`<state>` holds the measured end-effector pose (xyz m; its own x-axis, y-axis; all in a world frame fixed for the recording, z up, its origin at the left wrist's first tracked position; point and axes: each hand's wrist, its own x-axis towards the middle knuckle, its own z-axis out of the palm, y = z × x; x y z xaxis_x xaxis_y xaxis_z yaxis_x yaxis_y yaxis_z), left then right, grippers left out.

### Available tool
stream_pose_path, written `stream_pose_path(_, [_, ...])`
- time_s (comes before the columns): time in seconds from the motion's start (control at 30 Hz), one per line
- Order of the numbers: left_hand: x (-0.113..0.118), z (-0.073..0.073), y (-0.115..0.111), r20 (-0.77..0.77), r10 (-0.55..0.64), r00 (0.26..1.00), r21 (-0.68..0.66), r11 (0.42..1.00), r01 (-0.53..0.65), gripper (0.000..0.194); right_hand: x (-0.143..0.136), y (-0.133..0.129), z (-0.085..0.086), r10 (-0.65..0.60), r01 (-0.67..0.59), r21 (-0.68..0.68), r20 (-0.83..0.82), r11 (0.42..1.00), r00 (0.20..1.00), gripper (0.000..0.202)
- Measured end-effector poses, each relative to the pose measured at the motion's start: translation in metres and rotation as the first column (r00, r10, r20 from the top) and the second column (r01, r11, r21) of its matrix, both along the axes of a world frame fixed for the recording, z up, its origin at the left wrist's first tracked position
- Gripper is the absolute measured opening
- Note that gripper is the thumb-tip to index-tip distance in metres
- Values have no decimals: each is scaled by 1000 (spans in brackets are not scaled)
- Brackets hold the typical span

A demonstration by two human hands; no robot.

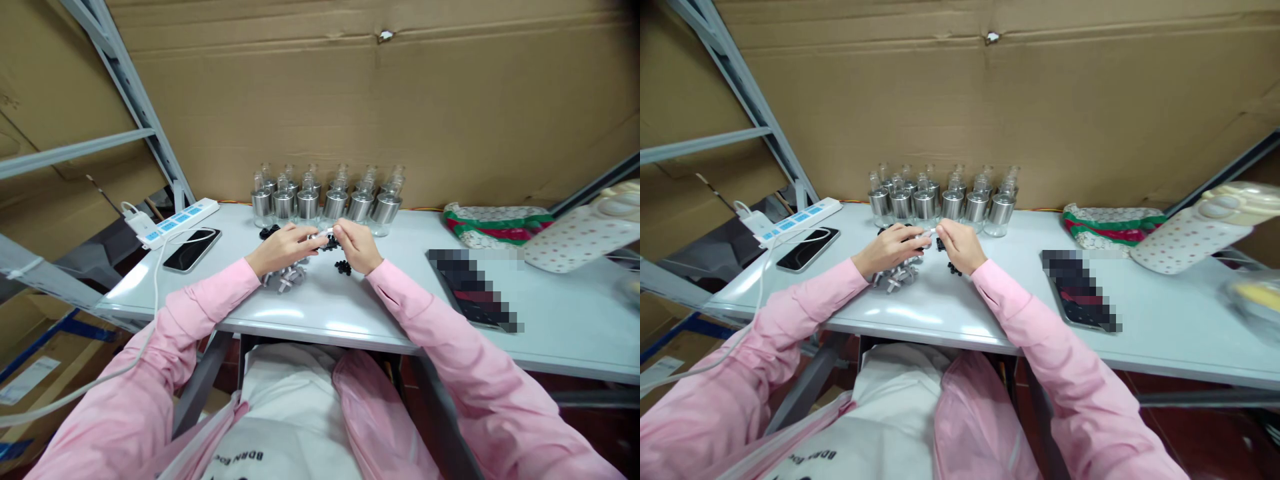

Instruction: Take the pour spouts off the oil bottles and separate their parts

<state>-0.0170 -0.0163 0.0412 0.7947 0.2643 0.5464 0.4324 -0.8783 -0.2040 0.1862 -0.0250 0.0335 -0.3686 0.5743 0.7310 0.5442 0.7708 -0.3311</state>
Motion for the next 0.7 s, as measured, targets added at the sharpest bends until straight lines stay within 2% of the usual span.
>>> stream_pose_path(0.1, [3,-1,-3,69,-60,996,6,998,59,31,-3,-2,-2,-24,27,58,-62,998,998,42])
stream_pose_path(0.2, [5,-3,-7,127,-103,987,-5,995,104,36,-5,-4,-4,-56,63,161,-49,985,997,41])
stream_pose_path(0.3, [5,-7,-9,169,-67,983,-57,995,78,46,-5,-4,-6,-76,73,225,5,972,997,43])
stream_pose_path(0.43, [1,-8,-9,268,28,963,-133,991,8,60,-2,-3,-6,-14,7,289,20,957,1000,42])
stream_pose_path(0.57, [-7,-6,-1,366,145,919,-209,975,-71,57,4,-1,0,-7,25,278,-68,960,998,27])
stream_pose_path(0.7, [-12,-4,8,267,129,955,-167,982,-86,46,10,6,2,-36,56,167,-121,984,992,12])
